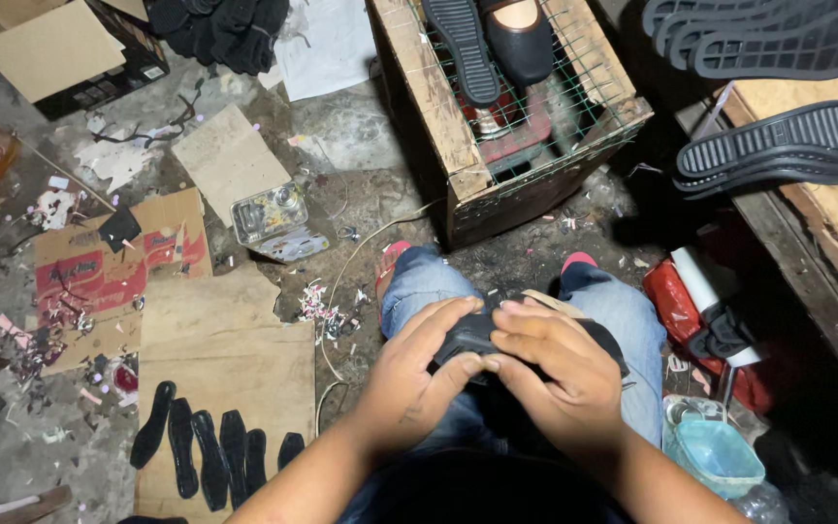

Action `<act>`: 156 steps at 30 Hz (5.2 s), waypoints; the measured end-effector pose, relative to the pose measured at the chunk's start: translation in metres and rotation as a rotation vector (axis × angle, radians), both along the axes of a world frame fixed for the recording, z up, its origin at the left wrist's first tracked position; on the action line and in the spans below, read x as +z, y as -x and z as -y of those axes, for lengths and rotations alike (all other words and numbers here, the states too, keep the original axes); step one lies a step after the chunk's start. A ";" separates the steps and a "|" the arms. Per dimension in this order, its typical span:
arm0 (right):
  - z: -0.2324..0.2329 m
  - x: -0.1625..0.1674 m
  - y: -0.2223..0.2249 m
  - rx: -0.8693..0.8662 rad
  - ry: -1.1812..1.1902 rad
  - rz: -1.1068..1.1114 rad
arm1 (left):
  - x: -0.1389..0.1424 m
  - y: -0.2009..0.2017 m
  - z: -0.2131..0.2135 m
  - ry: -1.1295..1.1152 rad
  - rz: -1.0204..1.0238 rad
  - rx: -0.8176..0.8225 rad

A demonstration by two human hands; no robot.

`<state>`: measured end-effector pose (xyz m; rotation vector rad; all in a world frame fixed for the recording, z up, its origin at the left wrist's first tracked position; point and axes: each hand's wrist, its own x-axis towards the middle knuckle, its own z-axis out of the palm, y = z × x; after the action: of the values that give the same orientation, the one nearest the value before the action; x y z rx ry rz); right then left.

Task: The person sits on the workshop floor and uses a knife to trim and scrape the edge of a shoe sole, rotating the shoe to work around it. They press and fit the sole against the shoe upper, then continue trimming the sole edge by hand.

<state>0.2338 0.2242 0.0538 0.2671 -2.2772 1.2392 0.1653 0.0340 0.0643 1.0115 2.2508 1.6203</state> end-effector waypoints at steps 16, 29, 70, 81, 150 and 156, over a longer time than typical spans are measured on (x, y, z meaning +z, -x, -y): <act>0.002 -0.020 -0.002 -0.049 0.012 0.092 | -0.022 0.010 0.005 -0.032 0.151 0.079; -0.005 -0.022 0.003 -0.075 0.070 0.018 | -0.024 -0.002 -0.026 -0.052 -0.025 0.143; -0.020 -0.057 -0.010 -0.084 0.048 0.195 | -0.070 0.011 -0.020 -0.161 0.127 0.259; -0.035 -0.064 -0.003 -0.023 0.440 0.453 | -0.071 0.012 -0.024 -0.099 0.045 0.263; 0.027 0.019 -0.079 0.323 0.271 0.510 | -0.015 -0.040 0.011 -0.755 1.067 0.443; 0.020 0.006 -0.078 0.262 -0.021 0.562 | -0.018 -0.052 0.008 -0.786 0.913 0.371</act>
<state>0.3114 0.2042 0.0603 0.2531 -2.7996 1.5796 0.2171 0.0257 0.0462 -0.1535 1.2183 2.4928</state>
